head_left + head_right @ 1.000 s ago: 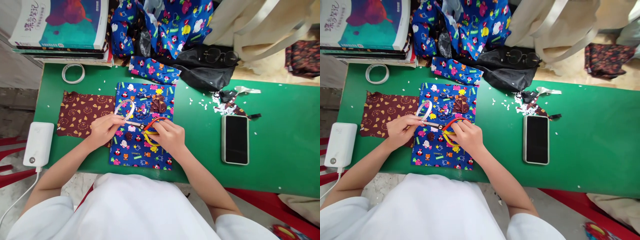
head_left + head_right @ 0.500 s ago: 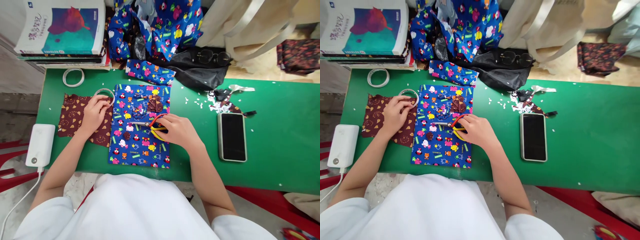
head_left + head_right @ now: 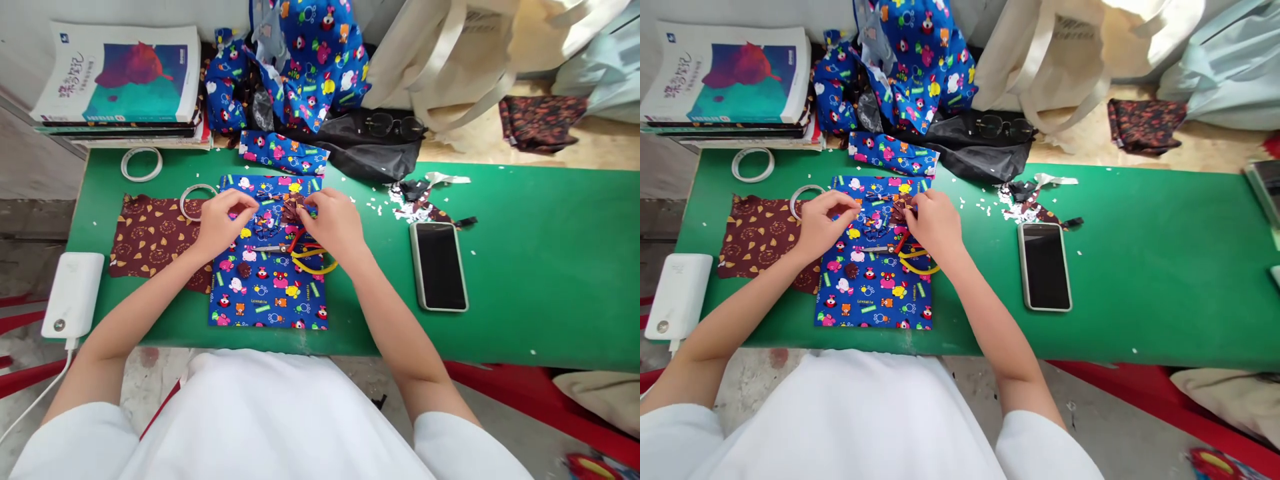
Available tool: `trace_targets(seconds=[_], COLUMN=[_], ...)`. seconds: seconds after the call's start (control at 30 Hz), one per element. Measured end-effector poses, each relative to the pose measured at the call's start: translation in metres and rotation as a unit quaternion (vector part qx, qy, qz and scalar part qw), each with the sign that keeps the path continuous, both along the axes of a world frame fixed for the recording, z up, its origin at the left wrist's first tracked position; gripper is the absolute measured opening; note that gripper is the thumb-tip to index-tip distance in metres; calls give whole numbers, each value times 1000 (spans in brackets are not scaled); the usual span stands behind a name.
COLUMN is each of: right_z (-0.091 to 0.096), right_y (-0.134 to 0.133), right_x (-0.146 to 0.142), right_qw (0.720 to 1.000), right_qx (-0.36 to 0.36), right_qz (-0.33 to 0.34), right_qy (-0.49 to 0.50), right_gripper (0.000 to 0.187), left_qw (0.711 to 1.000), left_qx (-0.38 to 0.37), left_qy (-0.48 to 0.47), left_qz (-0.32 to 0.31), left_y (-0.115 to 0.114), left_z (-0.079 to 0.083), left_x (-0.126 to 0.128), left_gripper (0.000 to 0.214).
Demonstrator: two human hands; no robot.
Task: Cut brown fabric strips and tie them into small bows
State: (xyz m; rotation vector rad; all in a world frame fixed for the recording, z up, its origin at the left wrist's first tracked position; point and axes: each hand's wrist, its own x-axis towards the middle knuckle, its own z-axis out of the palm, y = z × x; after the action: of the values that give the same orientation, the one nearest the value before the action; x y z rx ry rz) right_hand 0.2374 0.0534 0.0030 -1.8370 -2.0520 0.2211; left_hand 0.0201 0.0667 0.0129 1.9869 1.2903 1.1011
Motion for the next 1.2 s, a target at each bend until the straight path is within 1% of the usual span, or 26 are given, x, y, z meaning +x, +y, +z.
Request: trace_targets(seconds=[0.07,0.13,0.17,0.27,0.33,0.43,0.53,0.63,0.73,0.8,0.83,0.87,0.93,1.0,1.07,1.2], right_z=[-3,-5,-7,-12,-17,-24,-29,-28,-20,-14,-12,-11,-12,-17,-21,-23], right_y=[3,3,2,0,0,3,6,6,2,-1,-3,-5,-8,-10,-11,-11], right_x=[-9,-15,-17,-16,-12,-4,3,6,4,0,-3,-6,-13,-19,-23,-26], right_qw=[999,998,998,998,999,997,992,987,977,963,952,935,888,849,833,816], right_qx=[-15,-26,-24,-3,10,33,47,64,101,112,101,78,11,-39,-53,-54], right_qz=[-28,-46,-52,-54,-48,-32,-18,-15,-36,-59,-68,-75,-77,-70,-64,-60], right_qy=[-23,-34,-33,-12,11,63,114,145,183,238,282,338,454,523,547,572], right_gripper=[12,12,13,14,14,14,14,13,15,15,14,13,12,14,16,14], left_qw=[997,983,976,963,958,954,954,956,963,968,970,971,972,971,971,971], left_qx=[-50,-121,-141,-163,-179,-200,-213,-206,-171,-142,-132,-126,-123,-118,-105,-63], left_qy=[-63,-129,-156,-211,-220,-210,-198,-194,-197,-200,-199,-199,-197,-197,-196,-180], left_qz=[-22,-47,-53,-47,-53,-71,-80,-77,-69,-57,-52,-48,-49,-61,-87,-143], left_y=[10,20,24,30,32,31,31,30,27,25,25,24,24,24,24,23], left_z=[-5,-13,-17,-27,-30,-31,-30,-31,-32,-33,-33,-33,-33,-33,-32,-32], left_x=[17,30,35,39,38,35,36,38,39,38,38,38,37,36,36,35], left_gripper=[8,10,12,18,22,28,29,26,23,21,20,21,25,29,27,12])
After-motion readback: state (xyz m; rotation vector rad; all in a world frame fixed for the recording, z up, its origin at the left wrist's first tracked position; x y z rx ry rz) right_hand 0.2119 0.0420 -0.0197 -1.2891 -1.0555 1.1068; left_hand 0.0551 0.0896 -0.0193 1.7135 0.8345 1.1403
